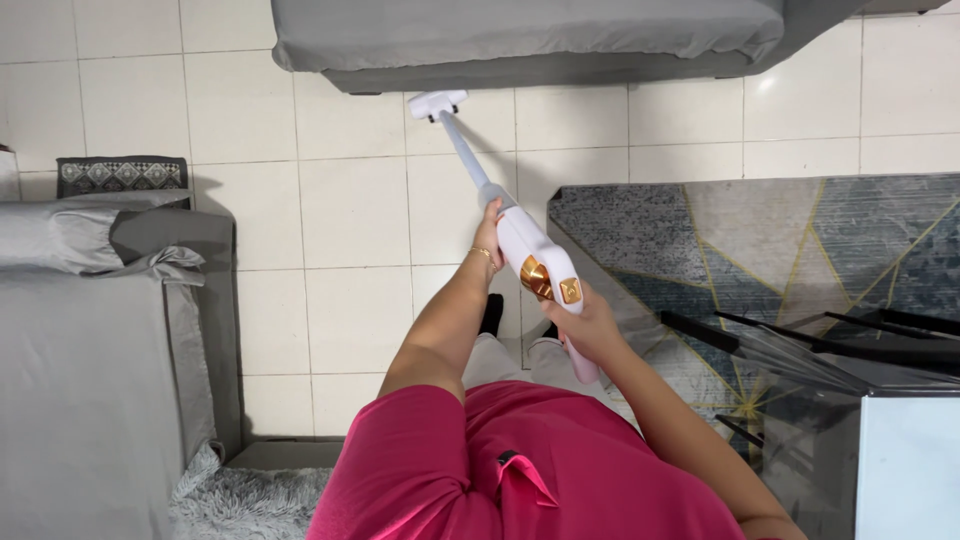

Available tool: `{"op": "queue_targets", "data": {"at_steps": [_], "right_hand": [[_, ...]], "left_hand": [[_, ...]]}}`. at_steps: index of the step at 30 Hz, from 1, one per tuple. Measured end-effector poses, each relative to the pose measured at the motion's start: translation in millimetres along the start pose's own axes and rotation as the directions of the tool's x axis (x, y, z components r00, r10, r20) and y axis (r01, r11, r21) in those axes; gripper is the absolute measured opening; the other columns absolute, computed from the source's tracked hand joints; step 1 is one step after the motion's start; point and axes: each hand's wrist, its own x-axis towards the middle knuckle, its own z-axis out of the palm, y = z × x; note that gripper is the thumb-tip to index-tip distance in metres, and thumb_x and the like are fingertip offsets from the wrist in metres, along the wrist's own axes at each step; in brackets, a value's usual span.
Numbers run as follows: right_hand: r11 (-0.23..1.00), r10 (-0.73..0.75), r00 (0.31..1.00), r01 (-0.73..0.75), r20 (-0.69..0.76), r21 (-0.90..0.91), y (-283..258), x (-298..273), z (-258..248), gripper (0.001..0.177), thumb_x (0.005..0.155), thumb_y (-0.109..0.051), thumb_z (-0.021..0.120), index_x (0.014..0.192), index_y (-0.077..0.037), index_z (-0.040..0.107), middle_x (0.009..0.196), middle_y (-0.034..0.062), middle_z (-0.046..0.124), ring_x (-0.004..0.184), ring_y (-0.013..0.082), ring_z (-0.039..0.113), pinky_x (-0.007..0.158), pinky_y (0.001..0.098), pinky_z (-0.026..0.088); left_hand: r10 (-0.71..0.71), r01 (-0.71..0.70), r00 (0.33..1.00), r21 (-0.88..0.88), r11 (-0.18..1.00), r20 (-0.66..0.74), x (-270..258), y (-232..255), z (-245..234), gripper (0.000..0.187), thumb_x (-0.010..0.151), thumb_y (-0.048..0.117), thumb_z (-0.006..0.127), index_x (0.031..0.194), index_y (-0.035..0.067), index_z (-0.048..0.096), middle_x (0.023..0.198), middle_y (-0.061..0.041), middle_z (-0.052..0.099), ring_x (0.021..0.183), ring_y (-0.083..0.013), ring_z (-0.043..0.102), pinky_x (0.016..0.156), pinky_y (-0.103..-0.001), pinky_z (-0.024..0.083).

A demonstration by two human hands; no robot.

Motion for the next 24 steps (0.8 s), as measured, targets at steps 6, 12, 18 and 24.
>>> {"op": "queue_targets", "data": {"at_steps": [6, 12, 18, 24], "right_hand": [[0.999, -0.044, 0.999, 0.043, 0.026, 0.015, -5, 13, 29, 0.034, 0.087, -0.025, 0.074, 0.114, -0.006, 0.065, 0.076, -0.0003, 0.063, 0.055, 0.0074, 0.058, 0.047, 0.027, 0.048], [0.999, 0.024, 1.0, -0.024, 0.019, 0.035, -11, 7, 43, 0.035, 0.086, -0.024, 0.074, 0.116, -0.009, 0.064, 0.075, 0.0004, 0.061, 0.053, 0.0089, 0.055, 0.045, 0.0288, 0.047], [0.996, 0.034, 0.997, -0.04, -0.071, -0.078, -7, -13, 29, 0.032, 0.086, -0.022, 0.075, 0.111, -0.005, 0.063, 0.07, 0.0024, 0.062, 0.049, 0.0105, 0.058, 0.042, 0.0295, 0.048], [0.995, 0.077, 0.988, -0.085, -0.131, -0.054, -3, -45, 11, 0.031, 0.086, -0.022, 0.075, 0.112, -0.008, 0.066, 0.066, 0.0027, 0.062, 0.049, 0.0102, 0.056, 0.041, 0.0298, 0.046]], "left_hand": [[-0.047, 0.051, 0.995, 0.043, 0.998, -0.093, -24, 36, -20, 0.069, 0.08, 0.072, 0.057, 0.118, 0.015, 0.066, 0.108, -0.007, 0.072, 0.099, -0.0253, 0.069, 0.083, -0.048, 0.057], [-0.041, 0.046, 0.995, 0.044, 0.998, -0.094, -19, 34, -37, 0.066, 0.08, 0.071, 0.058, 0.117, 0.017, 0.067, 0.107, -0.005, 0.071, 0.099, -0.0225, 0.068, 0.084, -0.044, 0.057], [-0.016, 0.016, 1.0, -0.009, 1.0, 0.017, -13, 4, -24, 0.066, 0.085, 0.069, 0.057, 0.112, 0.01, 0.068, 0.103, -0.008, 0.075, 0.097, -0.0229, 0.072, 0.088, -0.038, 0.059], [-0.094, 0.095, 0.991, -0.009, 0.995, 0.099, -20, -29, -2, 0.063, 0.088, 0.069, 0.055, 0.109, 0.012, 0.068, 0.097, -0.006, 0.074, 0.087, -0.021, 0.072, 0.08, -0.038, 0.061]]}}
